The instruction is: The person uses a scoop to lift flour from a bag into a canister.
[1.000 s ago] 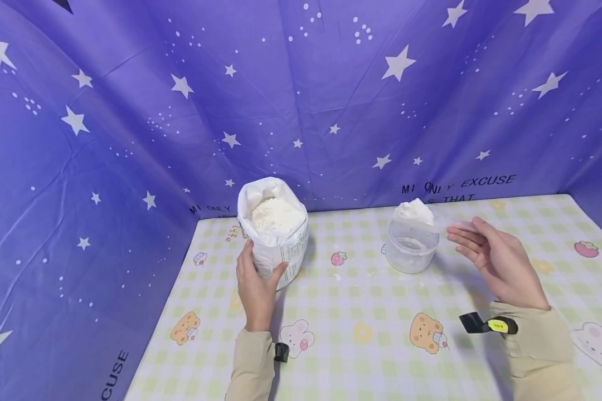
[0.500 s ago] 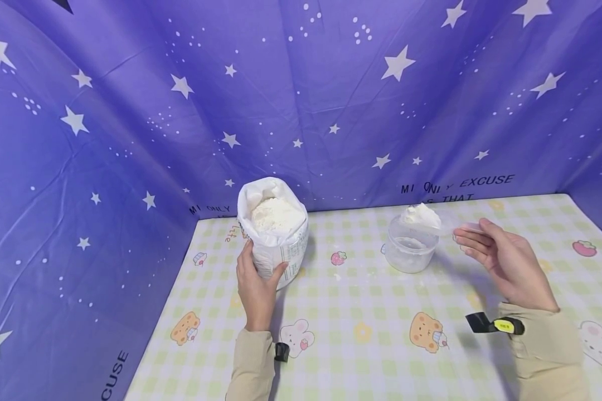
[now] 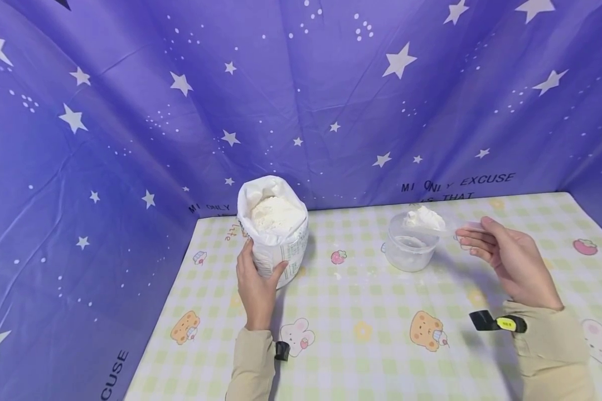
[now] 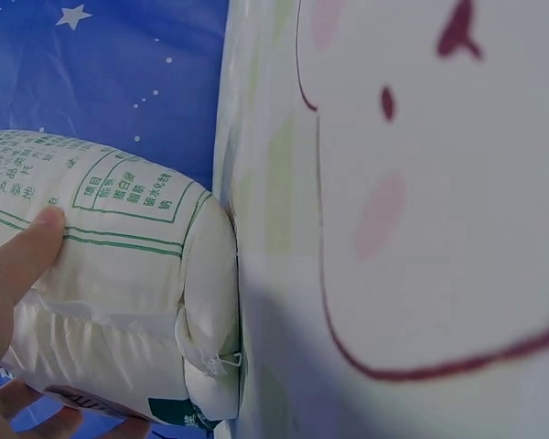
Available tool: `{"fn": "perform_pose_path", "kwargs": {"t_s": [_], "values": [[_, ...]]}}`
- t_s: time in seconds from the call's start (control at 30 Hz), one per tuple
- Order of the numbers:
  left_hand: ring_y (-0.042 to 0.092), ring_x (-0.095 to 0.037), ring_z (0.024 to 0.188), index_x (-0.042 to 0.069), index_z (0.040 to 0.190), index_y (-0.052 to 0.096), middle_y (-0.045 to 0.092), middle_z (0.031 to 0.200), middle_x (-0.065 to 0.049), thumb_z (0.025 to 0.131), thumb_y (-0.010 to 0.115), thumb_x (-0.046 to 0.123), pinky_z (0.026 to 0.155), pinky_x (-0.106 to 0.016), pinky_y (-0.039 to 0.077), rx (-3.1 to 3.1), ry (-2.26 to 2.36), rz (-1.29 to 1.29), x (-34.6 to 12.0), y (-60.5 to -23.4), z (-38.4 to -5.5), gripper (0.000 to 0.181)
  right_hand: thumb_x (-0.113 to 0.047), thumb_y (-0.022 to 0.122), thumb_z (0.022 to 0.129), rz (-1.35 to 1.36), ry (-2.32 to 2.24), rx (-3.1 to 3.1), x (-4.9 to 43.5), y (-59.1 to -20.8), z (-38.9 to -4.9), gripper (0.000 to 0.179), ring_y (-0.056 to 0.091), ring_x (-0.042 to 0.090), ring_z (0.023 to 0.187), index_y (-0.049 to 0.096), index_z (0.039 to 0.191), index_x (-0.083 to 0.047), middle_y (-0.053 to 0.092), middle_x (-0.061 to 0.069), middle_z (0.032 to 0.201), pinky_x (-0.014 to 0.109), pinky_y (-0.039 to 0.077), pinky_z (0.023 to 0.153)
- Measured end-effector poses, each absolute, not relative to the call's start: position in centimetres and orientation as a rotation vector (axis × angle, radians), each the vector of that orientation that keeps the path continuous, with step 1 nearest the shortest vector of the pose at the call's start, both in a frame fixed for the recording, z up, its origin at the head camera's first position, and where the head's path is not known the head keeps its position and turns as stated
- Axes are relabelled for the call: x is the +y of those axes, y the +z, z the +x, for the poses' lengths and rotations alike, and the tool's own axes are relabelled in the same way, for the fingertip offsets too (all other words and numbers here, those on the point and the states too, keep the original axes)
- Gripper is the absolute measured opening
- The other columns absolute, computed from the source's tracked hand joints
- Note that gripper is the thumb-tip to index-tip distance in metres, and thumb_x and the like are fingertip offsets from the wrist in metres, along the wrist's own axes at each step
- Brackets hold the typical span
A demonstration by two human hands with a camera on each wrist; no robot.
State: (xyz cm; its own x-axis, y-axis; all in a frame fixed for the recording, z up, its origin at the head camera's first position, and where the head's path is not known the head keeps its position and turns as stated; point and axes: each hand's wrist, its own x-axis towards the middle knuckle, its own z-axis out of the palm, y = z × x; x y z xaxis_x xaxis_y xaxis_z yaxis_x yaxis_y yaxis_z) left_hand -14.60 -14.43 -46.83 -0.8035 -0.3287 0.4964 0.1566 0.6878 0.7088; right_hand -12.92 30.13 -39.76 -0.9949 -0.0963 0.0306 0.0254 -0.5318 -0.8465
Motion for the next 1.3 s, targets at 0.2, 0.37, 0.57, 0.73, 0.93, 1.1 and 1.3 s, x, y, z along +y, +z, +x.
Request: {"fn": "perform_pose_path", "kwargs": {"t_s": [0.2,0.37,0.57,0.73,0.93,1.1,1.3], "values": [[0.045,-0.031,0.134,0.010,0.146,0.042,0.048,0.145,-0.010,0.072,0.088,0.031,0.108,-0.051,0.041,-2.281,-1.033,0.126,-14.4,-46.8,-14.7,0.089,-0.016,0.053,0.103,-0.038,-2.656,1.639,29.9,-39.3,-13.2,0.027,0.075,0.018,0.089,0.075,0.105,-0.001,0.077,0.012,0.099,0.025,0.059,0.077],[0.045,-0.032,0.134,0.010,0.145,0.043,0.048,0.145,-0.011,0.071,0.089,0.030,0.107,-0.053,0.042,-2.265,-1.026,0.118,-14.3,-46.7,-14.7,0.089,-0.021,0.056,0.101,0.035,-2.572,1.844,29.7,-39.1,-13.4,0.026,0.075,0.014,0.085,0.077,0.101,-0.006,0.077,0.007,0.095,0.024,0.059,0.073],[0.045,-0.030,0.135,0.010,0.145,0.043,0.048,0.146,-0.010,0.072,0.088,0.031,0.109,-0.050,0.040,-2.274,-1.038,0.125,-14.3,-46.7,-14.7,0.088,-0.026,0.057,0.101,0.084,-2.475,1.989,29.6,-38.7,-13.5,0.025,0.075,0.012,0.082,0.078,0.098,-0.012,0.078,0.003,0.092,0.023,0.059,0.070],[0.045,-0.030,0.135,0.010,0.145,0.043,0.048,0.146,-0.011,0.072,0.088,0.031,0.109,-0.051,0.041,-2.279,-1.040,0.133,-14.4,-46.8,-14.7,0.089,-0.028,0.055,0.102,0.076,-2.403,2.058,29.6,-38.4,-13.5,0.026,0.074,0.011,0.080,0.077,0.099,-0.014,0.078,0.001,0.091,0.022,0.059,0.069],[0.044,-0.030,0.135,0.010,0.146,0.043,0.048,0.146,-0.010,0.072,0.089,0.031,0.109,-0.051,0.041,-2.278,-1.037,0.132,-14.4,-46.7,-14.6,0.090,-0.029,0.056,0.101,0.079,-2.341,2.149,29.5,-38.1,-13.7,0.024,0.074,0.010,0.078,0.077,0.097,-0.017,0.078,-0.001,0.089,0.022,0.059,0.067],[0.044,-0.030,0.135,0.010,0.146,0.043,0.048,0.146,-0.010,0.072,0.088,0.032,0.109,-0.051,0.041,-2.280,-1.035,0.126,-14.4,-46.7,-14.6,0.089,-0.033,0.057,0.100,0.103,-2.249,2.297,29.1,-37.6,-13.7,0.023,0.074,0.008,0.076,0.076,0.094,-0.023,0.077,-0.004,0.085,0.021,0.058,0.064],[0.044,-0.031,0.135,0.009,0.145,0.043,0.048,0.146,-0.011,0.071,0.089,0.031,0.109,-0.051,0.041,-2.277,-1.032,0.117,-14.6,-46.9,-14.7,0.089,-0.037,0.056,0.100,0.142,-2.125,2.437,28.7,-37.0,-13.7,0.022,0.073,0.006,0.074,0.074,0.092,-0.028,0.077,-0.008,0.083,0.021,0.057,0.063]]}}
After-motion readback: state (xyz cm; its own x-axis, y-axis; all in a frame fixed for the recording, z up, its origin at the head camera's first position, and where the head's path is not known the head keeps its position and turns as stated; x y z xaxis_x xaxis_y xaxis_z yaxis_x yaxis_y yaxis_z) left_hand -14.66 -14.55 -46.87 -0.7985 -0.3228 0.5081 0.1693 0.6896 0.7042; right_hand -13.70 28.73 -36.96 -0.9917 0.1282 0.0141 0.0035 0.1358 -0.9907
